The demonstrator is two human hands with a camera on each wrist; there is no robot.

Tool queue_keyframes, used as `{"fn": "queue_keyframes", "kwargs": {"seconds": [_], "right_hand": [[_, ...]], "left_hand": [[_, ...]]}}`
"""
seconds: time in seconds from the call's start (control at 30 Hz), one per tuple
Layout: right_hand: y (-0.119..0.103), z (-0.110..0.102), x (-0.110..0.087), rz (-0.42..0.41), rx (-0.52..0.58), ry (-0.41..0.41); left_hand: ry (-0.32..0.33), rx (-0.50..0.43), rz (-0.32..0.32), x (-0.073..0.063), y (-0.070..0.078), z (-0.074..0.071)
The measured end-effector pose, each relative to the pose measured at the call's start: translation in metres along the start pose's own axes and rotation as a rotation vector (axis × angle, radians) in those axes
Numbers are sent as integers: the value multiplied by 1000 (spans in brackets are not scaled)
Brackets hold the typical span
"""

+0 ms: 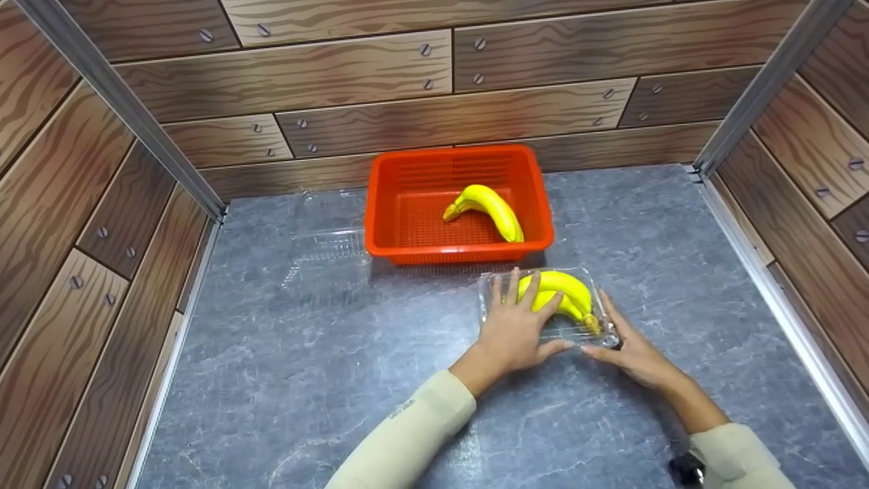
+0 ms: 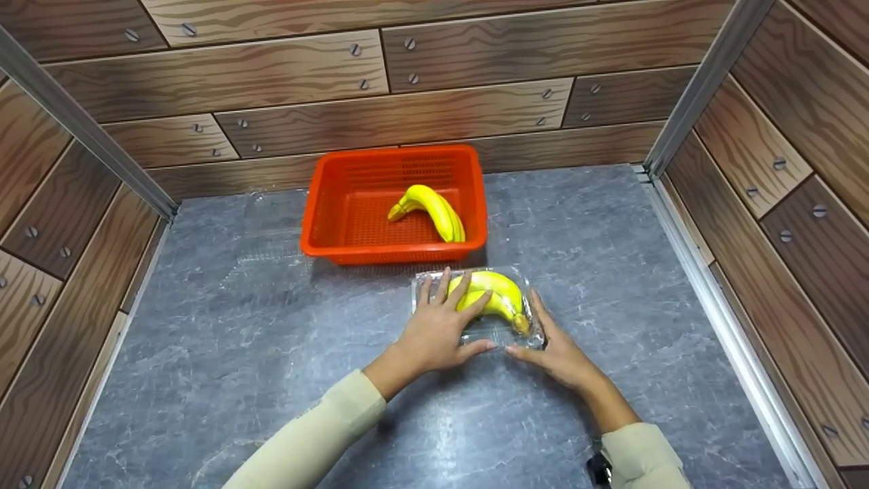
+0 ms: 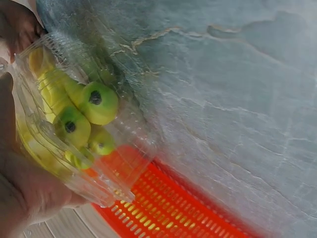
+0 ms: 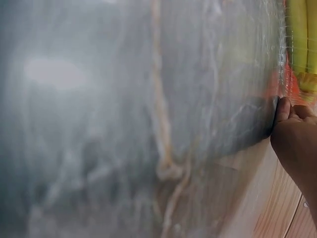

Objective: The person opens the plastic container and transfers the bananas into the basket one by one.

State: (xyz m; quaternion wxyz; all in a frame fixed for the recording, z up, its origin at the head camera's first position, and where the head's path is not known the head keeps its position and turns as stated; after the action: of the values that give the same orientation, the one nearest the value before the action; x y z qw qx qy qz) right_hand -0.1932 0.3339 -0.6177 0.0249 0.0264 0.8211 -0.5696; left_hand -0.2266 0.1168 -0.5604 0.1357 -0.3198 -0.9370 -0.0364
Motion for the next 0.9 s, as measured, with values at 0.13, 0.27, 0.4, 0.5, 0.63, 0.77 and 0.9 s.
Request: {"fn": "queue_keyframes", "kwargs": {"seconds": [0.13,0.27,0.4,0.5,0.63,0.77,0.9], "right_hand": [[1,2,-3,15,5,-7],[3,3,-5,8,-10,2],[3,2,-6,4,-25,16],[1,2,-6,6,-13,15],[-1,3,-6,7,13,8],[-2,4,-5,5,52,5],[-3,5,-4,7,78,1]], "left_hand": [[-13,30,-3,2,3,1],[-17,65,5,3,6,1],[-13,72,13,5,7,2],[-9,81,22,6,6,2],[-5,92,30,7,6,2],[-12,75,27,8,6,1],[-26,65,23,10,6,1]]}}
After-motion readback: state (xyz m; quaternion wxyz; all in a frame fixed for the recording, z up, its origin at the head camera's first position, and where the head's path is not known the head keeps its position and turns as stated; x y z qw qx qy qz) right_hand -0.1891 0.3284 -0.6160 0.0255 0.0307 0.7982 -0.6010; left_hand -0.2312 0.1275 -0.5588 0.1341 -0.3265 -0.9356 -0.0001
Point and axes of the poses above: each hand's wrist, its own x-axis towards the middle knuckle, its own z-axis out of the palm, y = z × x, the point moved 5 cm from there along x, towards the middle knuckle, and after that the axes turned 15 degrees about y, right-handed, at the moved point
